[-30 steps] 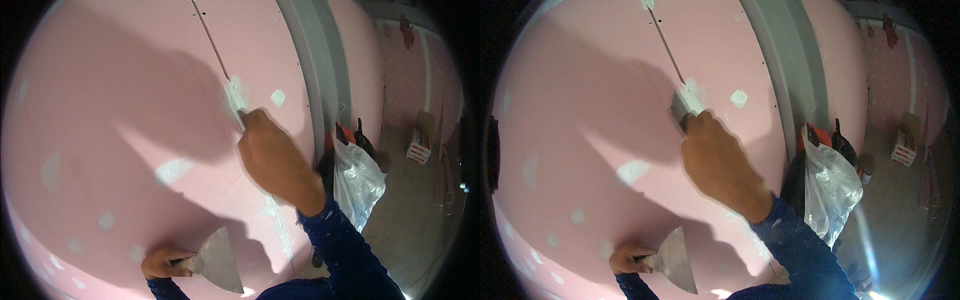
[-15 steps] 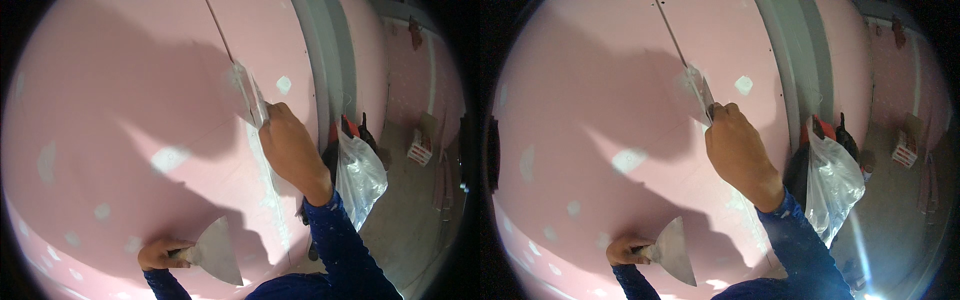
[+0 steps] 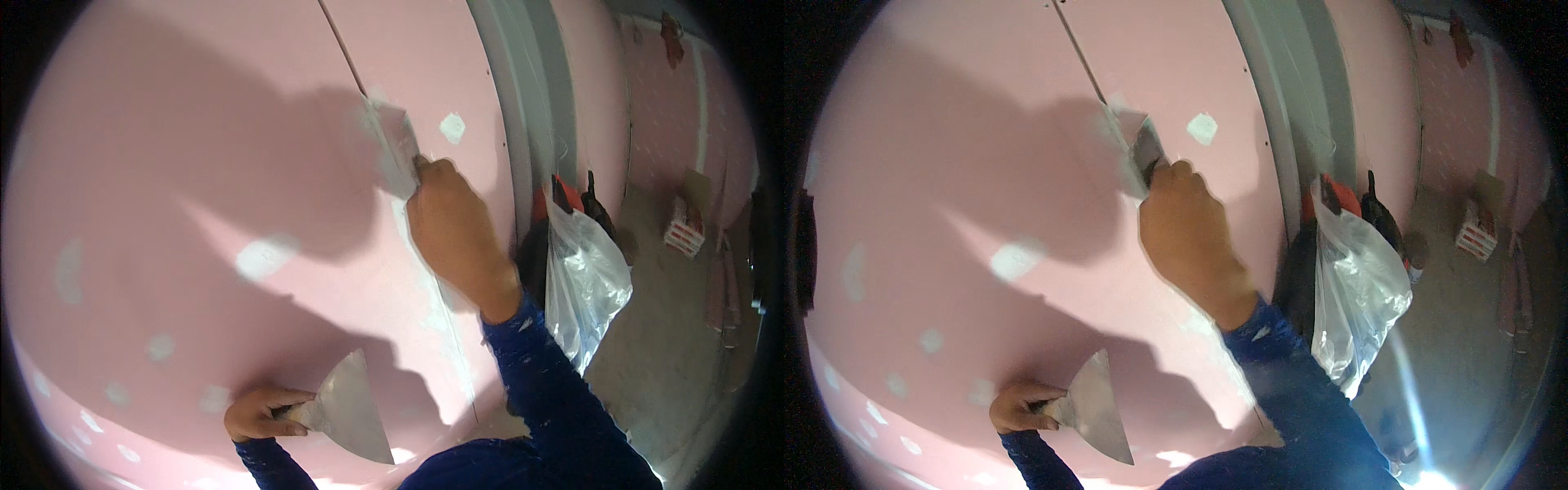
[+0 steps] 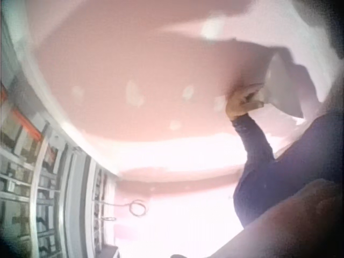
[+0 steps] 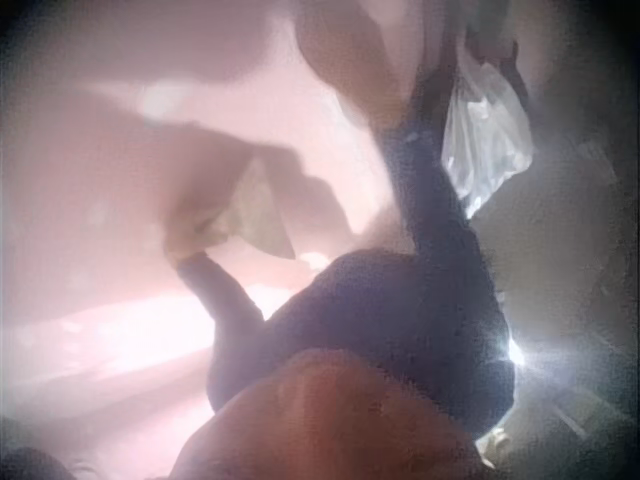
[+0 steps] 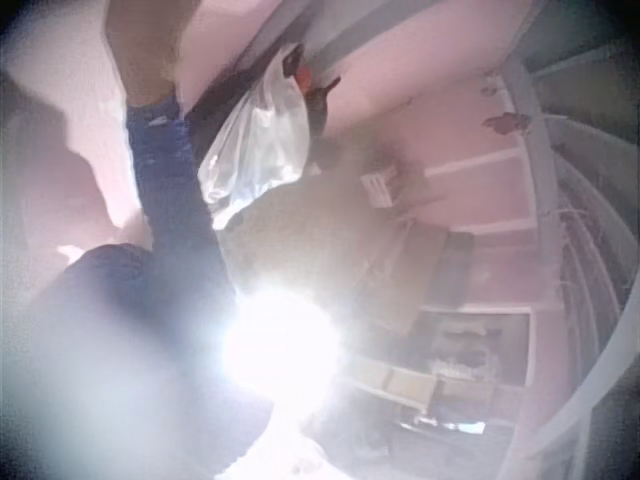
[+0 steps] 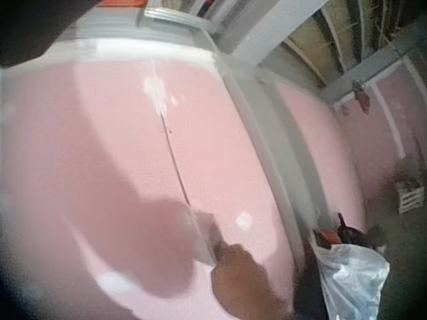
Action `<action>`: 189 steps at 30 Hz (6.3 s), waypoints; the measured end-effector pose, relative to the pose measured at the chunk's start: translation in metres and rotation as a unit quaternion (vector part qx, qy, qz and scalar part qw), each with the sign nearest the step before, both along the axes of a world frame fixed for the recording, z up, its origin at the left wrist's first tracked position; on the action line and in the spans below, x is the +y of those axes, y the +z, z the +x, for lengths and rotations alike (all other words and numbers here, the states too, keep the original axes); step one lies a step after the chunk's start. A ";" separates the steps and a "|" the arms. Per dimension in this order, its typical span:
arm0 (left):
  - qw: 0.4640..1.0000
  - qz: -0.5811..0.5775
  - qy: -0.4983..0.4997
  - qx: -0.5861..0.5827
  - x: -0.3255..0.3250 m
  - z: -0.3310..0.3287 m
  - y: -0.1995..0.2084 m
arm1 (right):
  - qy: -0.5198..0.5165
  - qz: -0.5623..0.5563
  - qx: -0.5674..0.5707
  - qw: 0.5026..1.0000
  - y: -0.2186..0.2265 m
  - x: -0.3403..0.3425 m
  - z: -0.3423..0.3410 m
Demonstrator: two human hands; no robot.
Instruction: The person applies white joint compound to seams and screw holes on pink drywall using a putty knife and taping knife. They smooth the compound along the seams and embed mesh tape into the wet compound to reinforce the joints.
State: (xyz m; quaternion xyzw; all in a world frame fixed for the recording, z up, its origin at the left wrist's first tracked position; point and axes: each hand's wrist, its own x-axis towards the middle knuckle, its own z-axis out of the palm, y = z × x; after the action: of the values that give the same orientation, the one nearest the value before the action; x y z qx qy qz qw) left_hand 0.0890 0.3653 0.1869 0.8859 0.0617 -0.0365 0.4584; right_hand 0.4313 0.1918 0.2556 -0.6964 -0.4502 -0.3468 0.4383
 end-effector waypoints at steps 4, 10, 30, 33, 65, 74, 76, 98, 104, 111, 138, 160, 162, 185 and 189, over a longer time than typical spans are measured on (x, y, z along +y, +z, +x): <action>0.996 0.074 -0.042 -0.031 0.002 0.001 0.002 | 0.076 0.002 0.005 0.997 -0.003 0.014 -0.034; 1.000 0.001 0.014 0.017 -0.001 -0.002 0.002 | 0.310 -0.047 0.264 0.912 0.008 -0.054 0.024; 0.998 0.048 0.024 -0.024 0.005 0.000 -0.013 | -0.032 -0.088 -0.611 0.786 0.142 0.000 0.142; 0.990 0.101 -0.031 -0.092 0.005 0.006 -0.008 | 0.021 -0.070 -0.592 0.803 0.140 0.025 0.162; 0.999 0.029 -0.005 -0.026 0.015 0.005 -0.005 | -0.040 -0.156 -0.505 0.848 0.126 -0.012 0.168; 1.000 0.010 0.019 0.003 0.012 0.002 0.000 | -0.095 -0.090 -0.569 0.812 0.139 -0.030 0.162; 1.000 0.008 0.022 0.018 0.012 0.002 0.002 | -0.107 -0.091 -0.599 0.789 0.160 -0.024 0.156; 0.990 0.131 0.025 -0.054 0.004 0.009 0.009 | -0.079 -0.069 -0.628 0.771 0.188 -0.012 0.159; 0.986 0.162 0.038 0.012 0.005 0.012 0.013 | -0.067 -0.078 -0.643 0.759 0.208 0.010 0.167; 0.988 0.156 0.024 0.000 0.014 0.023 0.013 | -0.008 -0.087 -0.593 0.800 0.200 0.027 0.195; 0.993 0.075 0.060 -0.074 0.007 0.006 -0.004 | 0.119 -0.055 -0.265 0.955 0.124 0.005 0.005; 0.737 0.000 0.660 -0.150 -0.245 -0.062 -0.127 | 0.858 -0.296 0.070 0.415 -0.191 0.047 -0.132; 0.708 0.004 0.701 -0.088 -0.253 -0.061 -0.141 | 0.855 -0.314 0.035 0.411 -0.211 0.058 -0.143; 0.194 -0.007 0.981 -0.018 -0.521 -0.104 -0.376 | 0.709 -0.636 -0.011 0.305 -0.376 0.172 -0.170; 0.073 -0.086 0.924 0.365 -0.610 -0.171 -0.415 | 0.701 -0.664 0.001 0.261 -0.379 0.141 -0.194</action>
State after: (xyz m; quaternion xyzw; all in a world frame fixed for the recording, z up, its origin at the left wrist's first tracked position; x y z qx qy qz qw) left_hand -0.0824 -0.2444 -0.2284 -0.0451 0.9874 0.0923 0.1206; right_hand 0.2374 0.3324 -0.1236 -0.1576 -0.8353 0.5162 -0.1049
